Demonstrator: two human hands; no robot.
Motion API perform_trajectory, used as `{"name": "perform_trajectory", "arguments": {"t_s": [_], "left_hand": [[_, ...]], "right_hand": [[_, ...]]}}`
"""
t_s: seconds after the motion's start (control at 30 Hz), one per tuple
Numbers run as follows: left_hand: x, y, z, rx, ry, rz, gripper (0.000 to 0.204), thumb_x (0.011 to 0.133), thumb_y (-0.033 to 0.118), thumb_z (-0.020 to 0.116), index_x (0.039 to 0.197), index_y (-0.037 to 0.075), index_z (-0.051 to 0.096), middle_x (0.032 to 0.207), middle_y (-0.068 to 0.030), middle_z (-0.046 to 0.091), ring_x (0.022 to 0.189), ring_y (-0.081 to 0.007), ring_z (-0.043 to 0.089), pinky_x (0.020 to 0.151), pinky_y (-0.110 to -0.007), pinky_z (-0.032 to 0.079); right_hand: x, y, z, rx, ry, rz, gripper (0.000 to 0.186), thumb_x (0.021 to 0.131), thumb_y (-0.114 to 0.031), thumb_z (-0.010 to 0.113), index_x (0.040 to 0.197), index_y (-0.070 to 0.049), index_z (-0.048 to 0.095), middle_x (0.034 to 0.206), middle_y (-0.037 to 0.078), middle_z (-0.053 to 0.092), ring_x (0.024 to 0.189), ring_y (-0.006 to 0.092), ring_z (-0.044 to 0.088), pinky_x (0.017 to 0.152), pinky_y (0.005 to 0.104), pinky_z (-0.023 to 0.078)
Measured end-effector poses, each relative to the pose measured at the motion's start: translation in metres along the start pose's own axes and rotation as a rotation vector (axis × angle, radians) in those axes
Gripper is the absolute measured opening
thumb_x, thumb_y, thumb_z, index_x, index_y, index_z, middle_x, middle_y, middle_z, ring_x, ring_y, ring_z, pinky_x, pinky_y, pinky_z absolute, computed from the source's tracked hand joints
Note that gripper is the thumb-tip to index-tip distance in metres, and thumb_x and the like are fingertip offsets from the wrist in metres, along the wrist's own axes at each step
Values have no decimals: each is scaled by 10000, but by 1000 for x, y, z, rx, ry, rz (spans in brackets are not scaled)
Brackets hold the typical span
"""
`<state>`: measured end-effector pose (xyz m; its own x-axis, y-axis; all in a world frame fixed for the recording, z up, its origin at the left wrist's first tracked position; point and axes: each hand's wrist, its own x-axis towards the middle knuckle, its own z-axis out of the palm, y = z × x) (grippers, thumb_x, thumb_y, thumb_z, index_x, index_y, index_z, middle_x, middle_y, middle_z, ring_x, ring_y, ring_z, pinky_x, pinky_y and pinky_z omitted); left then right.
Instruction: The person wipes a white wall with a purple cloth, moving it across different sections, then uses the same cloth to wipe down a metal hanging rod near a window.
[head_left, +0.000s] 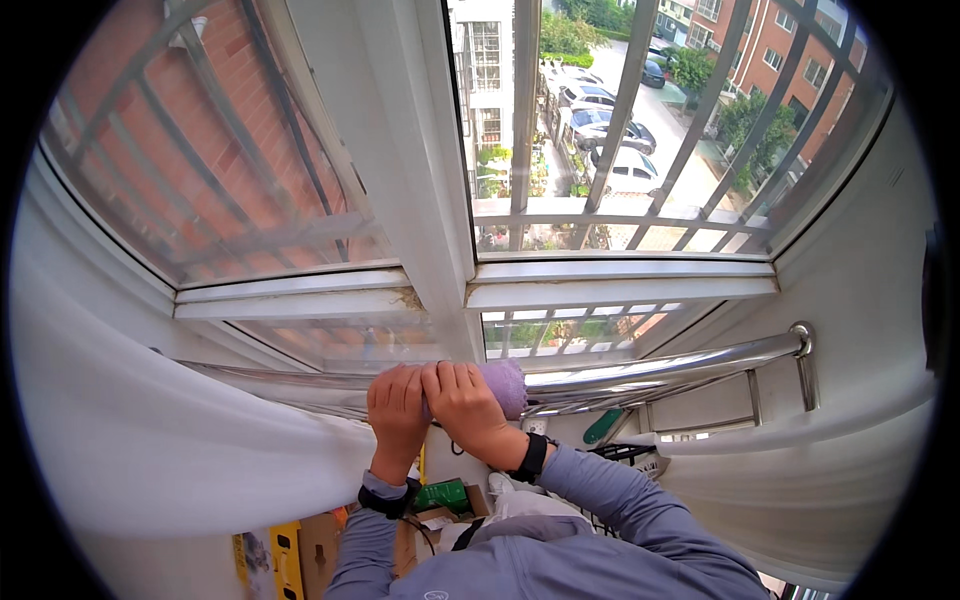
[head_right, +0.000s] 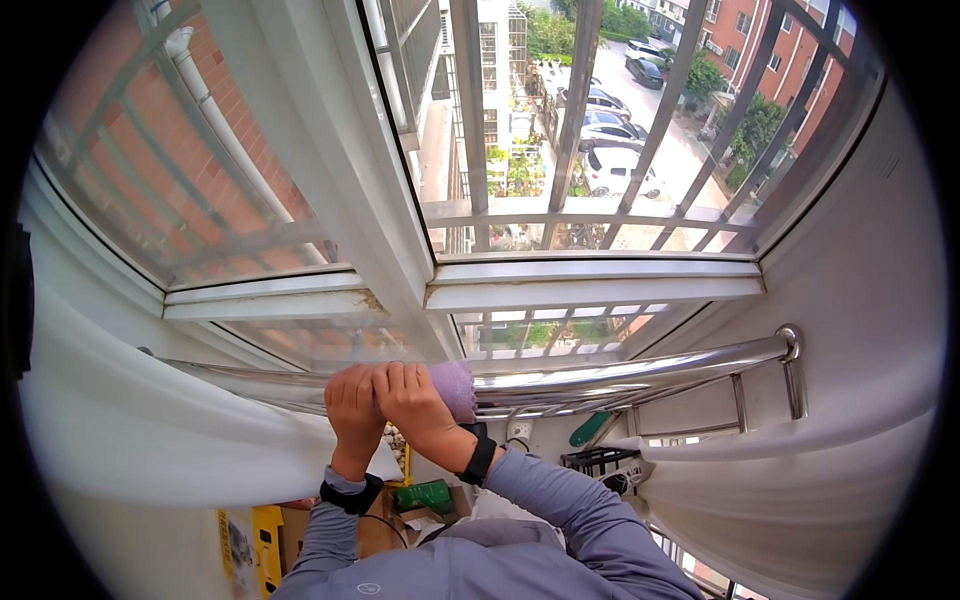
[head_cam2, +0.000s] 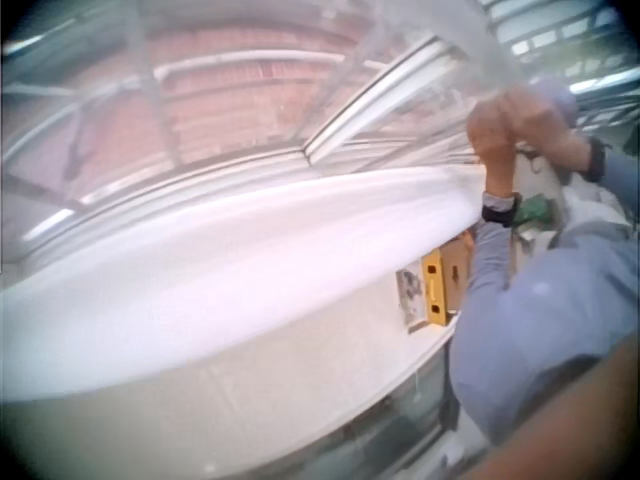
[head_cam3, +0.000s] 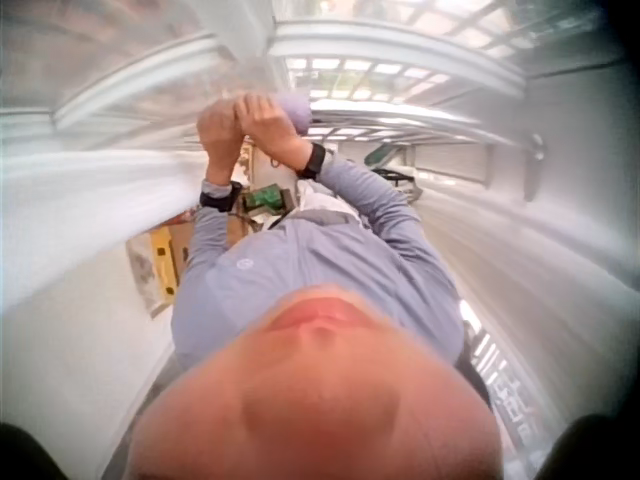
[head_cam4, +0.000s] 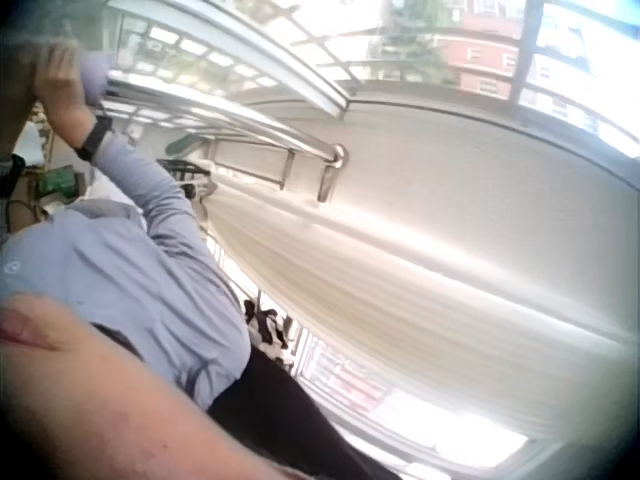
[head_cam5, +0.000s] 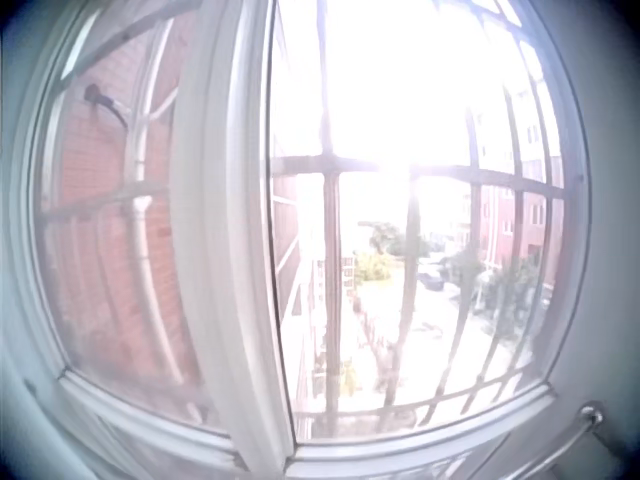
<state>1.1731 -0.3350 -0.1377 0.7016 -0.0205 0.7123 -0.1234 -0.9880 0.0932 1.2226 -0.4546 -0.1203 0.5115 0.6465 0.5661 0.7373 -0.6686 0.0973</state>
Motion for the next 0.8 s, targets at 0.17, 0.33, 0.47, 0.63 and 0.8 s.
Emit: {"name": "perform_trajectory", "arguments": {"t_s": [0.17,0.33,0.47,0.63,0.8], "left_hand": [[-14,0,10,111,156,22,251,798,125,651,1031,84,566,1037,-40,595,1035,-235,556,912,-405,411],[-40,-2,52,216,458,-5,169,873,190,610,1014,149,527,1067,25,590,1035,-169,517,974,-377,314],[-48,-8,56,266,452,16,182,890,192,592,1038,145,497,1082,17,561,1041,-179,489,970,-387,314],[-60,-17,71,275,522,-5,224,901,225,587,1072,132,477,1115,3,543,1071,-196,472,994,-400,305],[-42,-4,66,254,514,-79,315,890,259,603,1124,110,455,1159,-37,496,1110,-230,452,1012,-445,293]], "right_hand": [[3,-2,-7,86,-22,-11,264,729,-136,564,966,-21,549,824,66,538,768,190,554,768,287,461],[2,-6,-11,90,-23,1,292,732,-140,572,999,-20,566,874,69,556,826,197,568,824,296,469],[2,-10,-9,82,-32,23,292,747,-142,568,1012,-18,566,877,71,554,840,198,569,845,297,467],[3,-14,-2,63,82,12,297,762,-153,566,1027,-21,569,904,77,563,870,208,570,873,308,462],[-3,-13,0,57,102,21,350,765,-163,562,1082,-17,550,980,98,565,933,228,565,916,325,448]]}}
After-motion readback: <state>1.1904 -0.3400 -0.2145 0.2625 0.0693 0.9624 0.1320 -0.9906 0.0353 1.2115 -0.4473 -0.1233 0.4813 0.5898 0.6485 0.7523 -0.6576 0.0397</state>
